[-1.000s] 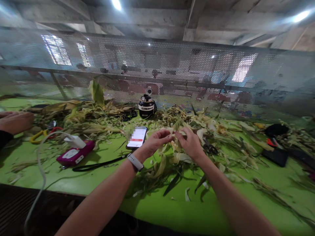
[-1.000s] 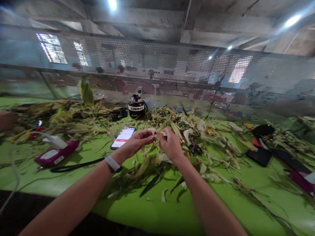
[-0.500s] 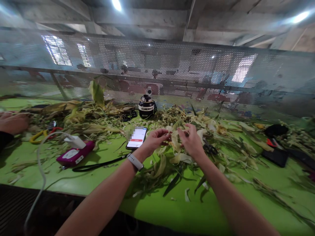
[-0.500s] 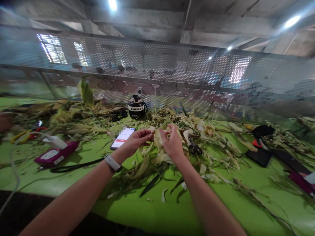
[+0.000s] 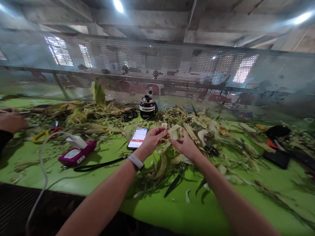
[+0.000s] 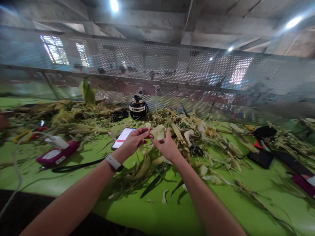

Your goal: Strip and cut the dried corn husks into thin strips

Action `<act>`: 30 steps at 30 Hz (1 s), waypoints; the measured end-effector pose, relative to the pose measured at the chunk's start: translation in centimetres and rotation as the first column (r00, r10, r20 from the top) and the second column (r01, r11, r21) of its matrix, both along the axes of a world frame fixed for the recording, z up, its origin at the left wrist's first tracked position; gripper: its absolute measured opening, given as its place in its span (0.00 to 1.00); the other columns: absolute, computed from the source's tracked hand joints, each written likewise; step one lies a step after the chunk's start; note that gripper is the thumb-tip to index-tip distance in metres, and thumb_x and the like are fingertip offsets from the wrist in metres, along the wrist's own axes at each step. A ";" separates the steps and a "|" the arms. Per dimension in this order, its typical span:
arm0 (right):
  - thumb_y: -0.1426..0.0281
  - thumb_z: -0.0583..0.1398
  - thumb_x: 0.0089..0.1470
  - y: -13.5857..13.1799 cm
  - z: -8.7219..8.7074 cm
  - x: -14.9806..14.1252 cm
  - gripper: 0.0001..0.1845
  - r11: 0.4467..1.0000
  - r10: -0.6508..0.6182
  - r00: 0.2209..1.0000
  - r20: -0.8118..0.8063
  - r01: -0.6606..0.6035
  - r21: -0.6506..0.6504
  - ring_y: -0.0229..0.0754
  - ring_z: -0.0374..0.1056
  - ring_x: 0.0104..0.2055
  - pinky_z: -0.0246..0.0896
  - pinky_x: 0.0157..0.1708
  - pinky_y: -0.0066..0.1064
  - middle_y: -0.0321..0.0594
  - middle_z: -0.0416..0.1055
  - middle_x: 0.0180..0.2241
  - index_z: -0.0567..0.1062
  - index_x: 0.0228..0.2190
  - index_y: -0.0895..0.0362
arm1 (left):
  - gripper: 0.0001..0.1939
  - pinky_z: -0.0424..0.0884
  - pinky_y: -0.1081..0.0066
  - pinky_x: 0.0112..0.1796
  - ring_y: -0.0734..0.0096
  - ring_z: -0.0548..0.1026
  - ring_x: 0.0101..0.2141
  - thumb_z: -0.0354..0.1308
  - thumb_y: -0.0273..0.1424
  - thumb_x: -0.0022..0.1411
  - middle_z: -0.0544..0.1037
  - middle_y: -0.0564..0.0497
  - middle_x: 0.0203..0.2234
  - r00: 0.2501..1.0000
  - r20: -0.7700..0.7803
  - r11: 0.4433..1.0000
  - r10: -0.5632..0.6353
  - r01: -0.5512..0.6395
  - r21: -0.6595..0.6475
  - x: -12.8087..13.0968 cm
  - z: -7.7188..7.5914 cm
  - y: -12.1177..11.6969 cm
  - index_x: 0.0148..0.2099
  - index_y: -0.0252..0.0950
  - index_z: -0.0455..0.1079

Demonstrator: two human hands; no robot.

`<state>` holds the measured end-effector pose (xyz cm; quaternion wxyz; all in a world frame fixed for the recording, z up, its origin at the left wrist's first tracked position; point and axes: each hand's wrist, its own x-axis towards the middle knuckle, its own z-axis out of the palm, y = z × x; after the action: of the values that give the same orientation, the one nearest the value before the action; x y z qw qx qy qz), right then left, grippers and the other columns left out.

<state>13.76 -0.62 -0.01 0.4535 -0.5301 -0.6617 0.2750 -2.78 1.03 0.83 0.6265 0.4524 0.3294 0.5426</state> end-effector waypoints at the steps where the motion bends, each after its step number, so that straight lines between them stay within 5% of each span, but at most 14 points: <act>1: 0.57 0.64 0.43 0.0 -0.1 -0.1 0.50 1.000 0.011 1.000 0.000 -0.011 -0.006 0.50 0.73 0.35 0.66 0.37 0.41 0.45 0.75 0.31 0.49 0.60 0.64 | 0.18 0.65 0.79 0.25 0.79 0.73 0.26 0.70 0.35 0.41 0.75 0.53 0.27 1.000 0.010 1.000 0.004 -0.004 -0.005 0.0 -0.1 0.1 0.35 0.33 0.71; 5: 0.60 0.65 0.41 -0.2 -0.1 -0.3 0.56 0.997 -0.024 0.999 0.021 0.022 0.077 0.53 0.70 0.44 0.64 0.43 0.44 0.52 0.73 0.40 0.43 0.62 0.65 | 0.18 0.63 0.80 0.23 0.80 0.72 0.26 0.70 0.34 0.41 0.74 0.53 0.27 0.999 0.032 1.000 -0.015 0.015 -0.003 0.1 -0.3 0.2 0.35 0.33 0.71; 11: 0.65 0.57 0.53 -0.5 0.4 -0.1 0.45 0.986 0.035 0.994 0.104 -0.051 0.159 0.43 0.70 0.29 0.64 0.34 0.35 0.38 0.74 0.27 0.39 0.63 0.63 | 0.19 0.61 0.81 0.23 0.81 0.71 0.25 0.68 0.36 0.43 0.74 0.54 0.27 0.996 -0.061 0.998 0.062 -0.062 0.009 0.0 -0.1 0.1 0.37 0.34 0.70; 15: 0.68 0.53 0.57 -0.8 0.9 0.0 0.26 0.933 -0.072 0.933 0.353 -0.062 0.355 0.45 0.69 0.32 0.62 0.37 0.37 0.42 0.74 0.30 0.60 0.56 0.58 | 0.17 0.62 0.80 0.24 0.78 0.72 0.26 0.66 0.36 0.45 0.74 0.54 0.26 0.972 -0.186 0.990 0.140 -0.131 0.061 -0.1 0.0 0.0 0.37 0.34 0.68; 19: 0.69 0.51 0.59 -1.3 1.5 0.0 0.12 0.871 -0.168 0.804 0.570 -0.150 0.468 0.46 0.66 0.37 0.61 0.37 0.36 0.44 0.71 0.30 0.74 0.33 0.56 | 0.15 0.64 0.77 0.23 0.74 0.72 0.27 0.62 0.36 0.48 0.73 0.53 0.25 0.934 -0.312 0.981 0.173 -0.137 0.134 -0.1 -0.1 0.1 0.36 0.34 0.68; 23: 0.68 0.52 0.60 -1.6 2.2 0.0 0.12 0.803 -0.260 0.760 0.596 -0.173 0.570 0.46 0.64 0.37 0.59 0.39 0.36 0.44 0.69 0.31 0.73 0.30 0.56 | 0.12 0.68 0.73 0.27 0.70 0.72 0.30 0.59 0.35 0.51 0.73 0.51 0.27 0.888 -0.427 0.949 0.172 -0.033 0.314 0.0 -0.6 0.2 0.37 0.35 0.68; 27: 0.69 0.52 0.60 -1.6 2.5 0.2 0.10 0.734 -0.318 0.741 0.591 -0.202 0.648 0.46 0.62 0.44 0.55 0.44 0.36 0.44 0.71 0.40 0.73 0.33 0.56 | 0.06 0.68 0.72 0.34 0.71 0.70 0.32 0.54 0.31 0.55 0.73 0.50 0.30 0.811 -0.554 0.807 0.190 0.193 0.559 0.4 -1.1 -0.1 0.36 0.35 0.68; 30: 0.68 0.50 0.61 -1.4 2.4 0.4 0.12 0.735 -0.337 0.718 0.609 -0.203 0.647 0.45 0.63 0.42 0.53 0.44 0.36 0.43 0.72 0.35 0.72 0.32 0.56 | 0.06 0.66 0.73 0.32 0.74 0.68 0.29 0.52 0.30 0.58 0.71 0.52 0.29 0.761 -0.624 0.748 0.179 0.307 0.588 0.6 -1.2 -0.4 0.39 0.35 0.66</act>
<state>14.15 -2.01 2.35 0.3426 -0.4170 -0.8126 -0.2203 -2.23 0.63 -0.36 0.2916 0.8134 0.2934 0.4091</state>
